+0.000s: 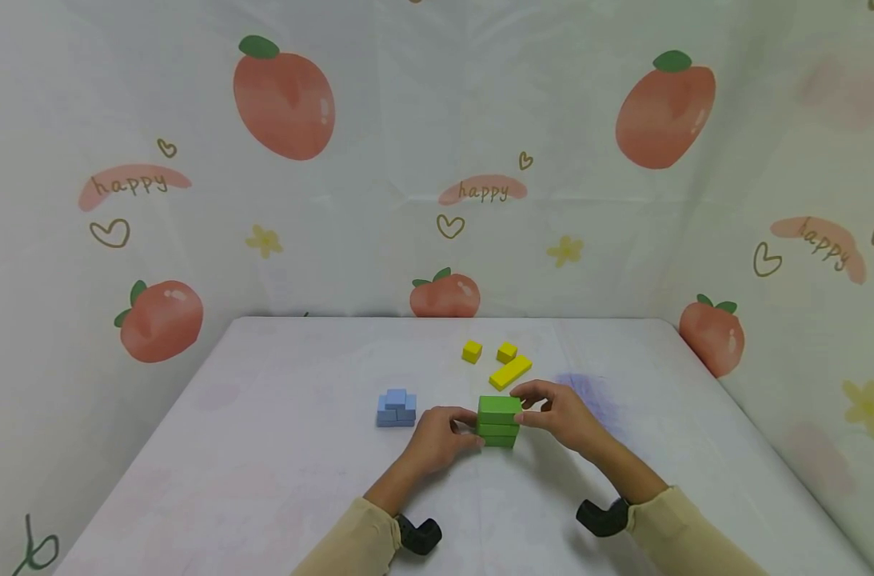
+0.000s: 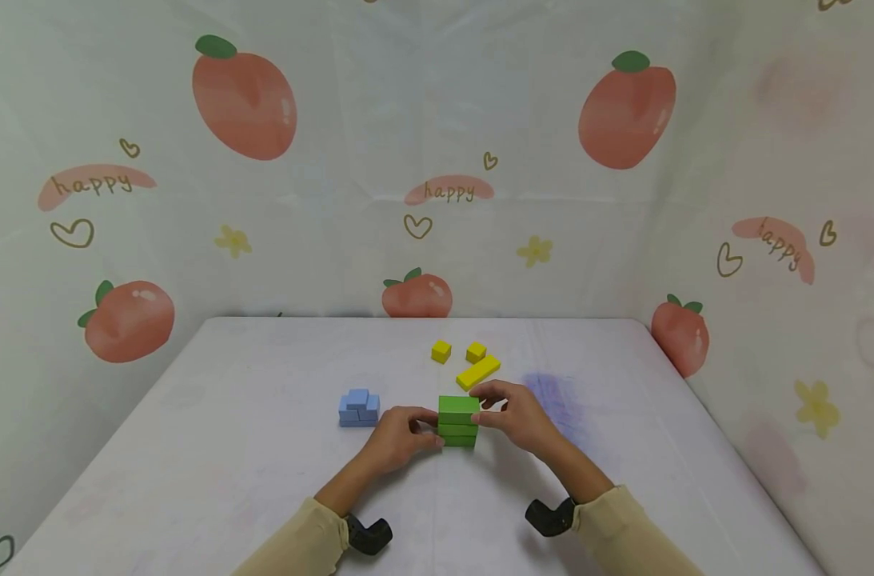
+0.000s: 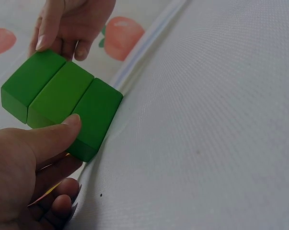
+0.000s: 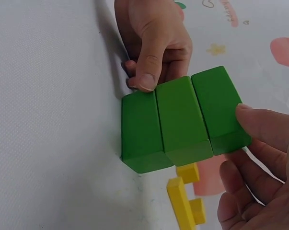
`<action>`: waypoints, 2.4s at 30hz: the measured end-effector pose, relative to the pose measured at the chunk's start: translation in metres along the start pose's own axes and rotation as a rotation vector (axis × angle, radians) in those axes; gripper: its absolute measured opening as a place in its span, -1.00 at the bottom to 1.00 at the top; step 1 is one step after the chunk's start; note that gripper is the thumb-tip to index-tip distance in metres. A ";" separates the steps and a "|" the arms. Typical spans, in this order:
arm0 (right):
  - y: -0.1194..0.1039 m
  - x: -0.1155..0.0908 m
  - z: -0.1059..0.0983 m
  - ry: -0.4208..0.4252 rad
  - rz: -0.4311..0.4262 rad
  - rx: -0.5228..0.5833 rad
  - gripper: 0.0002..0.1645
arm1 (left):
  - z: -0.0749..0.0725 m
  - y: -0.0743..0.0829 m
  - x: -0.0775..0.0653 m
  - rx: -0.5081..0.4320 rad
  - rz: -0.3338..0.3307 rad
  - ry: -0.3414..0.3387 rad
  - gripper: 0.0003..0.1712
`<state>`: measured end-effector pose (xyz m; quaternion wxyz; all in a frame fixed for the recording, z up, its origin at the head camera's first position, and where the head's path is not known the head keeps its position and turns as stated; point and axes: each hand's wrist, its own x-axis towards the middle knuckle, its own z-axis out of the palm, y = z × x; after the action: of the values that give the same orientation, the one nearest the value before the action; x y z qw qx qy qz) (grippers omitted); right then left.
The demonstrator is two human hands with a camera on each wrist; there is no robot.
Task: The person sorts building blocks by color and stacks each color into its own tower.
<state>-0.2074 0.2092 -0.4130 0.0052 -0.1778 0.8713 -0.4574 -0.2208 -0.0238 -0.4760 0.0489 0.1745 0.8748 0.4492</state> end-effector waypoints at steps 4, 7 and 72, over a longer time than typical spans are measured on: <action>0.006 0.000 -0.001 -0.001 -0.016 0.013 -0.63 | 0.000 0.000 -0.001 -0.005 -0.004 -0.006 -0.58; 0.010 0.000 -0.001 -0.005 -0.031 0.026 -0.62 | 0.000 0.000 0.000 -0.006 -0.005 -0.009 -0.58; 0.083 0.067 -0.023 0.113 0.273 -0.010 -0.53 | -0.005 0.001 0.020 -0.251 0.005 0.109 -0.60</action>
<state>-0.2992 0.2493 -0.4554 0.0176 -0.0316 0.8886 -0.4573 -0.2402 -0.0204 -0.4706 0.0215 0.1444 0.8127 0.5641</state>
